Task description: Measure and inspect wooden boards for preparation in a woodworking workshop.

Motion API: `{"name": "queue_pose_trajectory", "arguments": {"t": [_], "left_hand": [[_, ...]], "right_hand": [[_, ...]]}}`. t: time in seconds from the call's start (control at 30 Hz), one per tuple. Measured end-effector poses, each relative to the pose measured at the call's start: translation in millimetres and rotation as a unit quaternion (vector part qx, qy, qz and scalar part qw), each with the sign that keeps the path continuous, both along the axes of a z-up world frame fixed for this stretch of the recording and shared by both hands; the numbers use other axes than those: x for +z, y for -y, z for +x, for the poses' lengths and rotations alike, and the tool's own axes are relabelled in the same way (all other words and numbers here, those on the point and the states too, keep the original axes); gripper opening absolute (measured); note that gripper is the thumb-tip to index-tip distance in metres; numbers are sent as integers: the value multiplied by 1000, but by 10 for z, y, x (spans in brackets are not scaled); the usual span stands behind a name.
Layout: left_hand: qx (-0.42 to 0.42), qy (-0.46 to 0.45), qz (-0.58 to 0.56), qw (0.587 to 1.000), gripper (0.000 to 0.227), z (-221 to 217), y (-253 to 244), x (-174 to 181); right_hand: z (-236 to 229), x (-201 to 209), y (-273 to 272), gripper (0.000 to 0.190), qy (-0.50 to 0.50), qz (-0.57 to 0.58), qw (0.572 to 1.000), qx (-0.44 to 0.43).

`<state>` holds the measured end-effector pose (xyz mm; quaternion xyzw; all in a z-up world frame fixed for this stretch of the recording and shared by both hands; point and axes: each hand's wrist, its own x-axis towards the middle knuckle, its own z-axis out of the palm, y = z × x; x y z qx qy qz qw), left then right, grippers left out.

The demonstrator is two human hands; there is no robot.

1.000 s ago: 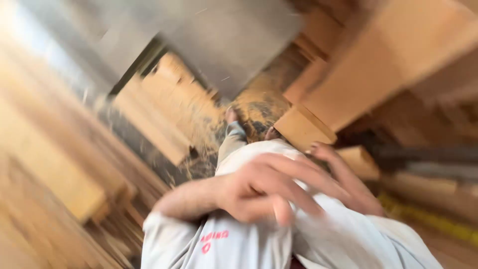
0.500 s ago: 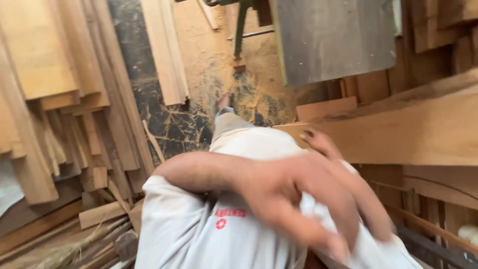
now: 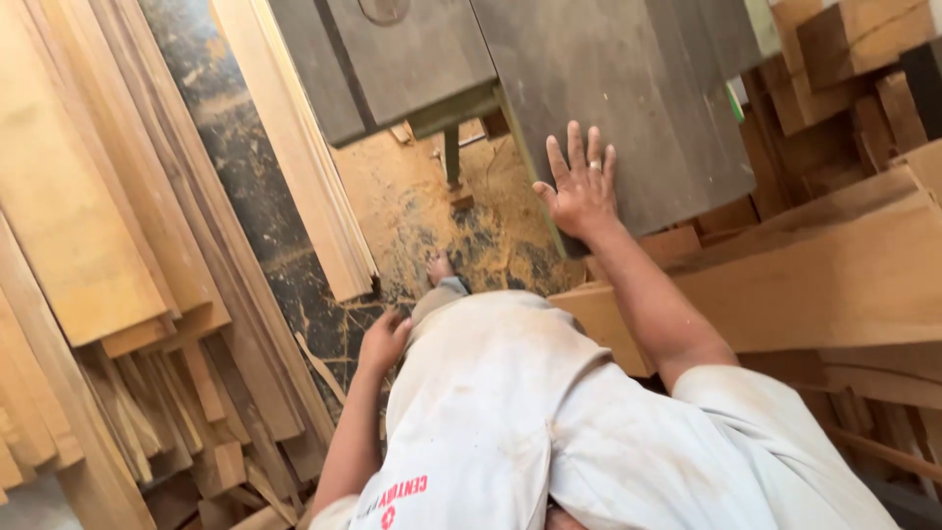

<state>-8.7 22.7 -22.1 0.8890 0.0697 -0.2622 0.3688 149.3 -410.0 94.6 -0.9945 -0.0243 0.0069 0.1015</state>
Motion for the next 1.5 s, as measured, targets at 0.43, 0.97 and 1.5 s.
{"name": "queue_pose_trajectory", "arguments": {"t": [0.43,0.97,1.5], "left_hand": [[238,-210,70,946,52,227,-1045,249],[97,-141,87,981,50,407,-592,-538],[239,-38,-132,961,45,409,-144,44]], "right_hand": [[3098,113,-105,83,-28,-6,996,-89],[86,127,613,101,2,-18,965,-263],[-2806,-699,651,44,-496,276,814,-119]]}}
